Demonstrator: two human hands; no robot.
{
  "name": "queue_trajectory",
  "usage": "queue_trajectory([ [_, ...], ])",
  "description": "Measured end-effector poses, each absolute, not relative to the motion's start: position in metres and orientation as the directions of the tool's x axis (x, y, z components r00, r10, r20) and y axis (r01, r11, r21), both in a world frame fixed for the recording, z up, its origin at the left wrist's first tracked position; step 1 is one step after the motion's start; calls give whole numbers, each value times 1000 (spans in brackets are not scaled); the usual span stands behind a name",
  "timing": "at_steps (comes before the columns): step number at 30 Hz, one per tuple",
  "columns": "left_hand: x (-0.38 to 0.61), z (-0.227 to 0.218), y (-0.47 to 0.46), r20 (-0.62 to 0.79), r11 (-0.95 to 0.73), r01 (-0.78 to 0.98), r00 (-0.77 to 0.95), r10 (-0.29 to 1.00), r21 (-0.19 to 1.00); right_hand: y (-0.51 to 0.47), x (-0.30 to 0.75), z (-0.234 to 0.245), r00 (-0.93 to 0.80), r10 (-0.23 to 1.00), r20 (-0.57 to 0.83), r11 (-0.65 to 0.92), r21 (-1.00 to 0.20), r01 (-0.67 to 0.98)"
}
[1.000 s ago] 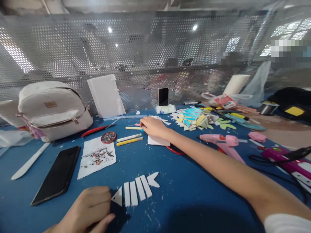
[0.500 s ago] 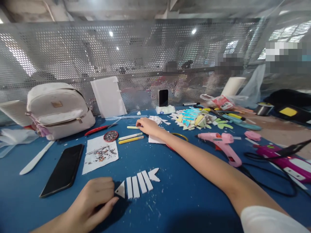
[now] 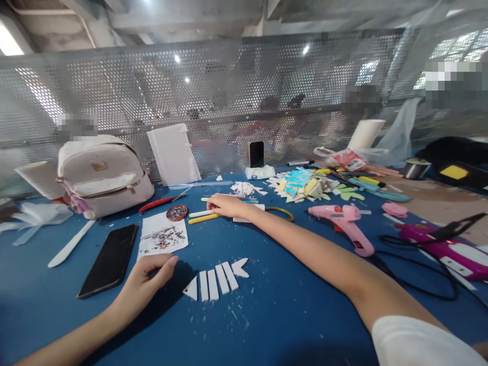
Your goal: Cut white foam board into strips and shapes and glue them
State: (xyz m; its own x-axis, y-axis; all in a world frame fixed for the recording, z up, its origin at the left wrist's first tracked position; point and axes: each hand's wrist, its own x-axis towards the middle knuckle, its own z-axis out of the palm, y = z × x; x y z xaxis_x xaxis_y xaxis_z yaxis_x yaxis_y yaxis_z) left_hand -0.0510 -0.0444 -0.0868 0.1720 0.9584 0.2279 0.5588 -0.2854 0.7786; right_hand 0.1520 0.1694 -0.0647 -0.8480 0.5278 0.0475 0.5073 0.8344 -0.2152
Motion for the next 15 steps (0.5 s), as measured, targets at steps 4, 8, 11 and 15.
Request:
queue_trajectory([
  [4, -50, -86, -45, 222, -274, 539, 162, 962, 796, 167, 152, -63, -846, 530, 67, 842, -158, 515],
  [8, -51, -86, -45, 219, -271, 522, 162, 962, 809, 163, 151, -63, -834, 544, 87, 838, -97, 537],
  [11, -52, -87, -45, 213, -265, 513, 158, 964, 817, 163, 151, -66, -816, 571, 87, 821, -63, 567],
  [15, -53, -89, -43, 210, -260, 506, 155, 965, 823, 165, 150, -71, -793, 603, 90, 797, -24, 604],
])
